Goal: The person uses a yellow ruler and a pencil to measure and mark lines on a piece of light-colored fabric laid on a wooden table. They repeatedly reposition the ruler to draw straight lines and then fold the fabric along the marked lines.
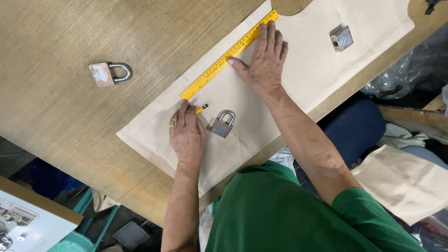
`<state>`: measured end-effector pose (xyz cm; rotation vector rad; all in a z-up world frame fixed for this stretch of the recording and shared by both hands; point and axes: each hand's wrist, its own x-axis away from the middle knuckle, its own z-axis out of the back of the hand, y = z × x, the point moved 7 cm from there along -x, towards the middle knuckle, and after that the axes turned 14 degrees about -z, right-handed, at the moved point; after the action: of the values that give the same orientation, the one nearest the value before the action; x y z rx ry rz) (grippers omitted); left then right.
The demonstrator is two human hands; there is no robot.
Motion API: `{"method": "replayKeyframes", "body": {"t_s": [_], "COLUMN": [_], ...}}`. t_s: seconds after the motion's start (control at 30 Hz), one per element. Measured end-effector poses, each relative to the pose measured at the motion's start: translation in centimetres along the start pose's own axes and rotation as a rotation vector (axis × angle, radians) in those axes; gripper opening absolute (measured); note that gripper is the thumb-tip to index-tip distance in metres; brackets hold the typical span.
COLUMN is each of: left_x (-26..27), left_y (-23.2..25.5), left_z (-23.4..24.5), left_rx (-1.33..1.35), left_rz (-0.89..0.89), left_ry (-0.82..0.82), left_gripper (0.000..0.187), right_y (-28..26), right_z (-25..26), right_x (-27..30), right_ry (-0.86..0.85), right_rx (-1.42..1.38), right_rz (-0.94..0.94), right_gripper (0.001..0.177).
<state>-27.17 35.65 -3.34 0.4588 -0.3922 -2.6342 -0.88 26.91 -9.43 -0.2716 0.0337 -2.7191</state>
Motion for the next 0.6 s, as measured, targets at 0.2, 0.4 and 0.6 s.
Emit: {"method": "replayKeyframes", "body": {"t_s": [0.2,0.4,0.6], "left_x": [-0.4,0.3,0.2], "left_y": [0.1,-0.5,-0.3], "left_z": [0.5,0.1,0.2], "left_rx": [0.026,0.056,0.041], "left_rz": [-0.005,0.041,0.035], "left_ry": [0.026,-0.008,-0.01], "left_gripper": [0.023,0.022,0.027], "right_y": [-0.1,-1.5,-2.8], "right_z": [0.0,0.6,3.2], "right_x": [-0.1,-0.4,0.8], "right_ry": [-0.03,-0.273,-0.314], "right_rx": [0.03,0.14,0.07], "right_rz": [0.008,-0.101,-0.115], "right_gripper": [0.124,0.141,0.141]}}
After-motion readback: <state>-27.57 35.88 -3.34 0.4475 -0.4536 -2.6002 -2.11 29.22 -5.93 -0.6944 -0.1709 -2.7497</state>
